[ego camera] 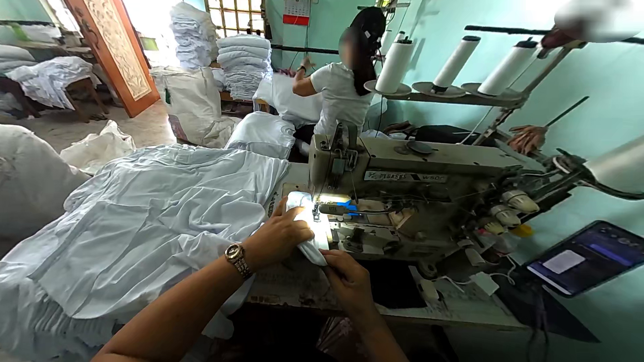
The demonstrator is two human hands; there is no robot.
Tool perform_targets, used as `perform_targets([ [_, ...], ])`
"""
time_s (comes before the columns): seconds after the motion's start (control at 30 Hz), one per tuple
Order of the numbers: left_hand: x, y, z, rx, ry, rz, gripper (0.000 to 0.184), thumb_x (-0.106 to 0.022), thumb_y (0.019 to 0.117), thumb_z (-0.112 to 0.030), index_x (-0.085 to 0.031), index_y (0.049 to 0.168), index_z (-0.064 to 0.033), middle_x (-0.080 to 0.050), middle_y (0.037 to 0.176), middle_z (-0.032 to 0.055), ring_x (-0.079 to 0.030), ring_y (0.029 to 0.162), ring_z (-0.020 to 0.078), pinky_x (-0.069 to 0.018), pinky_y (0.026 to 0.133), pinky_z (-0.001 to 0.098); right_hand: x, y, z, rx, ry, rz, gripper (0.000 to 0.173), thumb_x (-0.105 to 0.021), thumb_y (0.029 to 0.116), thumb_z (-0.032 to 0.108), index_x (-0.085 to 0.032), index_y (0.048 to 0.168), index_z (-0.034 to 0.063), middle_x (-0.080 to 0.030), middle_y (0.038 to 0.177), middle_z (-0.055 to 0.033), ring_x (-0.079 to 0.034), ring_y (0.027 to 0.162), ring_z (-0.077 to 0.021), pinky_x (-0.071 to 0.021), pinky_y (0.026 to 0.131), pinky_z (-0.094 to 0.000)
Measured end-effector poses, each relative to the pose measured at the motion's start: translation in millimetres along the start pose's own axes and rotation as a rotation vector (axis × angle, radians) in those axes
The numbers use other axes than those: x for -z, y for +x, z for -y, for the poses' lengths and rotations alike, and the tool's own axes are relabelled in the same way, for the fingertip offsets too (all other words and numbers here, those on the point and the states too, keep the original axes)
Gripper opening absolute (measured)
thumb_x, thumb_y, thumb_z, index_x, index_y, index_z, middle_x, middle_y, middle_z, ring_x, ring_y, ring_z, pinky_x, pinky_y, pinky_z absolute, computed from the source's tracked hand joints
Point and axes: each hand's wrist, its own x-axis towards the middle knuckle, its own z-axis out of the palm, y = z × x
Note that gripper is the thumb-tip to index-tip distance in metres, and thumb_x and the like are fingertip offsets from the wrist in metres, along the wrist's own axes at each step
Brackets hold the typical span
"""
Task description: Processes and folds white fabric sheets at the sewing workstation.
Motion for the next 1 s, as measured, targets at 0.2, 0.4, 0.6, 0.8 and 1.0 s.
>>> perform_targets([
  [0.2,-3,6,8,0.013,0.046,0.006,0.031,-0.055,0.0944,0.002,-0.072,0.112,-0.0172,-0.072,0.113,0.0017,-0.048,0.141,0.0336,-0.0228,0.118,0.0711,-3,4,-5,-0.014,-0.039,0.014,0.018,-0.062,0.0966,0.01,-0.079,0.103,0.0088,-0.075,0.113,-0.0046,-0.07,0.108,-0.0094,-0.0582,0.094,-0.0253],
  [0.4,-3,18,19,0.012,0.083,-0.027,0.024,-0.057,0.093,0.003,-0.073,0.101,-0.0135,-0.073,0.109,0.0027,-0.051,0.138,0.0334,-0.0255,0.117,0.0721,-6,17,-7,0.004,-0.107,0.004,0.018,-0.061,0.0957,0.009,-0.078,0.103,0.0081,-0.075,0.112,-0.0056,-0.07,0.109,-0.0099,-0.0573,0.096,-0.0255],
  [0.6,-7,27,26,0.055,0.116,-0.058,0.024,-0.056,0.0962,0.002,-0.074,0.103,-0.014,-0.072,0.117,0.0018,-0.052,0.138,0.0321,-0.0227,0.119,0.0707,-8,28,-9,-0.019,-0.261,0.057,0.02,-0.061,0.0963,0.01,-0.078,0.107,0.0089,-0.074,0.119,-0.0069,-0.07,0.111,-0.013,-0.0593,0.093,-0.029],
  [0.8,-12,27,23,0.106,0.089,-0.05,0.027,-0.053,0.099,0.0,-0.074,0.11,-0.0131,-0.069,0.127,0.005,-0.049,0.14,0.0358,-0.0274,0.116,0.0712,-2,4,-7,0.086,-0.168,-0.021,0.025,-0.052,0.1075,0.022,-0.072,0.119,0.0121,-0.073,0.114,-0.0045,-0.071,0.103,-0.0093,-0.0607,0.089,-0.0261],
  [1.0,-12,27,20,0.134,0.049,-0.019,0.026,-0.05,0.1,0.001,-0.072,0.108,-0.0083,-0.069,0.124,0.0086,-0.054,0.135,0.0333,-0.0463,0.108,0.0544,-28,-56,-28,0.013,-0.253,0.063,0.025,-0.057,0.1027,0.028,-0.076,0.115,0.0156,-0.069,0.088,-0.0015,-0.066,0.077,-0.0083,-0.0571,0.069,-0.0232],
])
